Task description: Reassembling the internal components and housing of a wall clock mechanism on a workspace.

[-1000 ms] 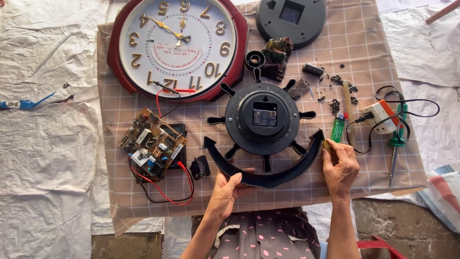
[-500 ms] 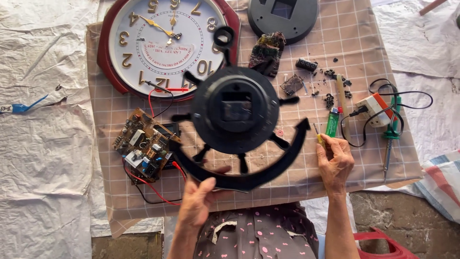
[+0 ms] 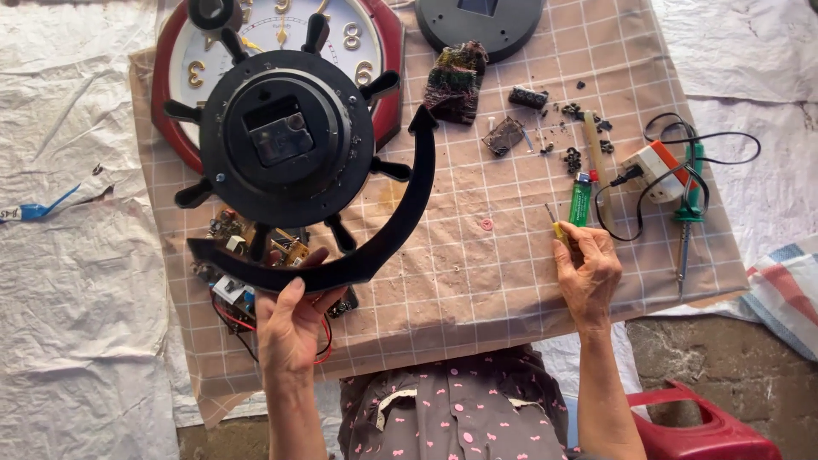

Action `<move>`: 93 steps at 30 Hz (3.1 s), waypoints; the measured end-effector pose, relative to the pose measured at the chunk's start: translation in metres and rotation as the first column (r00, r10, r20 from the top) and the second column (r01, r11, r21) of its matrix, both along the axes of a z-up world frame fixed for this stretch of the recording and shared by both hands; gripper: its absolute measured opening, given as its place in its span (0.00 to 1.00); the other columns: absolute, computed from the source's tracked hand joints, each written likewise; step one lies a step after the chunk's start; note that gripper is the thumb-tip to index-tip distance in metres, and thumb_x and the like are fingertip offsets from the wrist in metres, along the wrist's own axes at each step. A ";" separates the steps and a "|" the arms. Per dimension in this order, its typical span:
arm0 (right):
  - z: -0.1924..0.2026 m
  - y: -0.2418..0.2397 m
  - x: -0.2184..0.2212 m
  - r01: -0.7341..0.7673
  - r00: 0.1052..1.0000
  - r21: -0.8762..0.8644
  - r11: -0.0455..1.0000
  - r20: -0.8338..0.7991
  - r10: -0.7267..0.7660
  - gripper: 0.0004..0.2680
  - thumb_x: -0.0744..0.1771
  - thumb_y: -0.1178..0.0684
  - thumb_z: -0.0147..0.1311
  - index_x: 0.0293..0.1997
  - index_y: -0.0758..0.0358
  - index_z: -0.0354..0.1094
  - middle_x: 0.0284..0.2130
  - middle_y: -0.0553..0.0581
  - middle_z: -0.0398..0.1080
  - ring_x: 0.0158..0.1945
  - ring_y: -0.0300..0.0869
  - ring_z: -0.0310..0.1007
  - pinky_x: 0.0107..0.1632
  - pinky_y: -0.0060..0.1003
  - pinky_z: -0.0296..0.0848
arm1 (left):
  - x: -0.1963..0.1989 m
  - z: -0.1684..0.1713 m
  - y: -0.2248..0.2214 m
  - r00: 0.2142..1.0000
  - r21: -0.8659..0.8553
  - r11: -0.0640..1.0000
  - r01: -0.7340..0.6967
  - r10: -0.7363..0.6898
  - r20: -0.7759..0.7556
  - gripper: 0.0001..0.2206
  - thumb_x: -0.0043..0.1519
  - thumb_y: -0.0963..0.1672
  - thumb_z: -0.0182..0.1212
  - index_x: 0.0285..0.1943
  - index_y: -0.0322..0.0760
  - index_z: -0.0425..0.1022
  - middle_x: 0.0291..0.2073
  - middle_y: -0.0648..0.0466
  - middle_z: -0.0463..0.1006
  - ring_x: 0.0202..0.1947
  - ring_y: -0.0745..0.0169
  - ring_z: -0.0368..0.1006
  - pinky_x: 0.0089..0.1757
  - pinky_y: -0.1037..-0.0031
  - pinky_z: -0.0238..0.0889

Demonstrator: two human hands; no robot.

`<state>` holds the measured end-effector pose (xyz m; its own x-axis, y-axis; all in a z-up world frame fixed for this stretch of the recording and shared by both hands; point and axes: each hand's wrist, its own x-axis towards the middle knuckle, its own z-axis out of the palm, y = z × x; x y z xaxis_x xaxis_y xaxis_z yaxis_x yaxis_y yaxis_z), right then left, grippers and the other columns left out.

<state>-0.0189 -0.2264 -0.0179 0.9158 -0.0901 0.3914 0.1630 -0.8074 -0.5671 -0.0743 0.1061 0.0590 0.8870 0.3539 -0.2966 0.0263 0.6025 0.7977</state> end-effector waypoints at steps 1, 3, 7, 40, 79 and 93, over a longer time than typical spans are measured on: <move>-0.002 -0.002 0.001 -0.009 1.000 0.055 0.998 0.010 0.008 0.08 0.61 0.59 0.55 0.43 0.61 0.69 0.33 0.57 0.65 0.36 0.46 0.66 0.40 0.35 0.66 | 0.005 -0.011 0.000 0.995 -0.065 0.997 0.028 -0.022 0.101 0.23 0.54 0.36 0.43 0.59 0.42 0.51 0.46 0.28 0.64 0.45 0.37 0.65 0.38 0.48 0.65; -0.004 -0.003 0.003 0.005 1.000 0.107 0.994 0.020 -0.007 0.08 0.60 0.58 0.57 0.41 0.57 0.70 0.30 0.56 0.64 0.35 0.47 0.67 0.39 0.35 0.67 | 0.014 -0.044 0.003 0.978 -0.129 0.988 0.086 -0.059 0.202 0.19 0.55 0.35 0.45 0.55 0.40 0.59 0.46 0.29 0.66 0.39 0.34 0.69 0.37 0.47 0.66; -0.005 -0.004 0.003 0.037 0.996 0.095 0.995 0.079 -0.045 0.08 0.59 0.57 0.58 0.39 0.56 0.71 0.30 0.53 0.65 0.34 0.44 0.68 0.39 0.34 0.67 | 0.035 -0.061 -0.008 0.990 -0.183 0.981 0.066 -0.042 0.132 0.17 0.54 0.35 0.47 0.52 0.40 0.62 0.45 0.31 0.66 0.41 0.33 0.68 0.38 0.45 0.64; -0.011 -0.011 -0.002 -0.003 0.979 0.155 0.988 0.202 -0.029 0.05 0.62 0.59 0.54 0.38 0.62 0.67 0.28 0.52 0.63 0.34 0.42 0.63 0.38 0.33 0.67 | 0.012 -0.077 -0.007 0.999 -0.350 0.936 -0.036 0.030 -0.022 0.28 0.52 0.32 0.58 0.57 0.30 0.46 0.59 0.37 0.43 0.62 0.46 0.47 0.57 0.55 0.53; 0.009 0.016 0.016 0.061 0.998 -0.238 0.969 0.041 -0.052 0.08 0.60 0.59 0.57 0.41 0.61 0.70 0.35 0.54 0.67 0.37 0.46 0.63 0.43 0.38 0.61 | -0.010 -0.071 -0.067 0.968 0.977 -0.025 -0.213 -0.140 0.207 0.08 0.57 0.36 0.46 0.40 0.30 0.71 0.37 0.48 0.73 0.37 0.58 0.71 0.41 0.74 0.65; -0.005 0.051 0.150 -0.191 0.970 -0.408 0.893 -0.219 0.108 0.21 0.59 0.36 0.53 0.52 0.52 0.60 0.44 0.56 0.64 0.42 0.47 0.60 0.43 0.46 0.55 | -0.014 -0.078 -0.063 0.970 0.978 -0.054 -0.202 -0.147 0.193 0.10 0.53 0.33 0.48 0.41 0.29 0.71 0.38 0.48 0.73 0.36 0.59 0.70 0.41 0.77 0.66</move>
